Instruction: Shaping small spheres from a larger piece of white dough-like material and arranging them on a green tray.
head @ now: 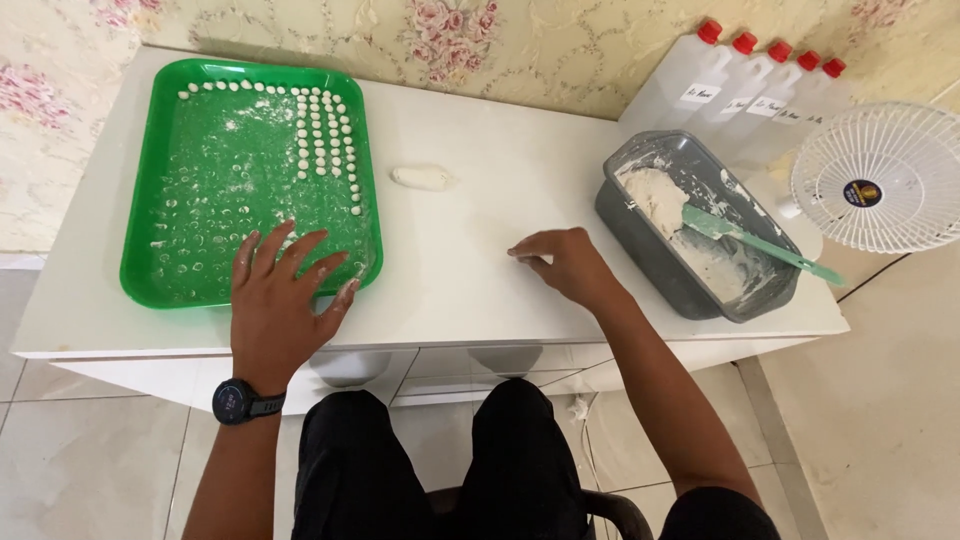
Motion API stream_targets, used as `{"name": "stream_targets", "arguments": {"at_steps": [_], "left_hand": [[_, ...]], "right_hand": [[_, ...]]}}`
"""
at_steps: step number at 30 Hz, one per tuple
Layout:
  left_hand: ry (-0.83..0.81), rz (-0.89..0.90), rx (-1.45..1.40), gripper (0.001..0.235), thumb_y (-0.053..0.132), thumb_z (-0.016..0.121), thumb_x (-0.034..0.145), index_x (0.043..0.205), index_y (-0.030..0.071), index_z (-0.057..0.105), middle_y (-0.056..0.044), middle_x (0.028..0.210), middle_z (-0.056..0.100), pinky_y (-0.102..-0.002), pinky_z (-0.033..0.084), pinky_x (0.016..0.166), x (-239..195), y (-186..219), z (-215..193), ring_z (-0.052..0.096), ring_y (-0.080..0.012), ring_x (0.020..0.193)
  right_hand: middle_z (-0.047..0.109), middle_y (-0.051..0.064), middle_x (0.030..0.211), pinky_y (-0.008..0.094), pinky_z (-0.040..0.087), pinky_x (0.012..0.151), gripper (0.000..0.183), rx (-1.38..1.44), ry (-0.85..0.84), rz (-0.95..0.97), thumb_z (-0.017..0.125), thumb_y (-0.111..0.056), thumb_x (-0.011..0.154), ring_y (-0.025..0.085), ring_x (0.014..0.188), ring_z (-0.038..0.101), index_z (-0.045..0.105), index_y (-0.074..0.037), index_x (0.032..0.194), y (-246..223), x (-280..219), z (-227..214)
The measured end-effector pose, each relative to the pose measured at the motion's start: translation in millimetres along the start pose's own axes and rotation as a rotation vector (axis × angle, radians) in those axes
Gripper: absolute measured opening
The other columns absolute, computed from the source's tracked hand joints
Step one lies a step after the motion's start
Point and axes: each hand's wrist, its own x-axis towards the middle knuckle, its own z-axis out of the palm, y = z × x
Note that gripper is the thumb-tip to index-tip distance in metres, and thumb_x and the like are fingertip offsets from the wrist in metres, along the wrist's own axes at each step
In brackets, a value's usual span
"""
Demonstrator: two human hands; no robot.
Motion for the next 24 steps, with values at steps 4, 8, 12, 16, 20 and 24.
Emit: {"name": "stream_targets", "arguments": {"at_steps": [4, 8, 12, 16, 20, 24], "left_hand": [[-0.007, 0.001, -0.009, 0.022, 0.036, 0.06, 0.079, 0.094, 0.021, 0.063, -0.001, 0.109, 0.058, -0.044, 0.028, 0.102, 1, 0, -1, 0.046, -0.0256, 0.115], [0.005, 0.008, -0.028, 0.022, 0.036, 0.06, 0.079, 0.094, 0.021, 0.064, -0.001, 0.108, 0.058, -0.044, 0.028, 0.102, 0, -1, 0, 0.046, -0.0259, 0.115], [0.006, 0.014, -0.028, 0.022, 0.035, 0.06, 0.079, 0.095, 0.021, 0.064, -0.001, 0.109, 0.058, -0.044, 0.028, 0.102, 1, -1, 0, 0.047, -0.0257, 0.115], [-0.031, 0.044, 0.008, 0.022, 0.037, 0.06, 0.078, 0.094, 0.023, 0.064, 0.001, 0.109, 0.059, -0.043, 0.027, 0.103, 0, 2, 0, 0.047, -0.0233, 0.115], [-0.054, 0.125, 0.0, 0.025, 0.04, 0.053, 0.081, 0.099, 0.024, 0.061, 0.003, 0.109, 0.058, -0.041, 0.028, 0.102, 3, 5, 0, 0.048, -0.0213, 0.114], [-0.066, 0.125, 0.003, 0.03, 0.042, 0.052, 0.081, 0.103, 0.024, 0.06, 0.002, 0.11, 0.057, -0.04, 0.028, 0.103, 3, 6, 1, 0.047, -0.0217, 0.115]], "right_hand": [[0.061, 0.009, 0.104, 0.036, 0.043, 0.092, 0.032, -0.118, -0.14, 0.015, 0.055, 0.004, 0.075, 0.025, 0.101, 0.055, 0.062, -0.011, 0.102, 0, -8, 2], [0.066, 0.006, 0.083, 0.034, 0.048, 0.076, 0.023, -0.03, 0.12, -0.047, 0.059, -0.003, 0.069, 0.024, 0.08, 0.063, 0.068, -0.015, 0.086, 9, -6, -4], [0.065, 0.008, 0.087, 0.035, 0.048, 0.077, 0.017, 0.118, 0.388, -0.192, 0.055, -0.004, 0.08, 0.023, 0.082, 0.063, 0.065, -0.01, 0.093, 29, 30, 20], [0.051, 0.007, 0.119, 0.043, 0.032, 0.098, 0.035, 0.046, 0.142, 0.035, 0.047, -0.029, 0.088, 0.026, 0.112, 0.047, 0.047, -0.019, 0.121, 21, 45, 50], [0.024, 0.016, 0.138, 0.051, 0.009, 0.103, 0.053, -0.219, -0.137, -0.312, 0.039, -0.032, 0.089, 0.035, 0.127, 0.02, 0.022, -0.013, 0.136, 10, 20, 48], [0.022, 0.021, 0.138, 0.051, 0.006, 0.103, 0.05, -0.279, -0.227, -0.371, 0.034, -0.027, 0.09, 0.038, 0.126, 0.019, 0.022, -0.006, 0.134, 17, 4, 22]]}}
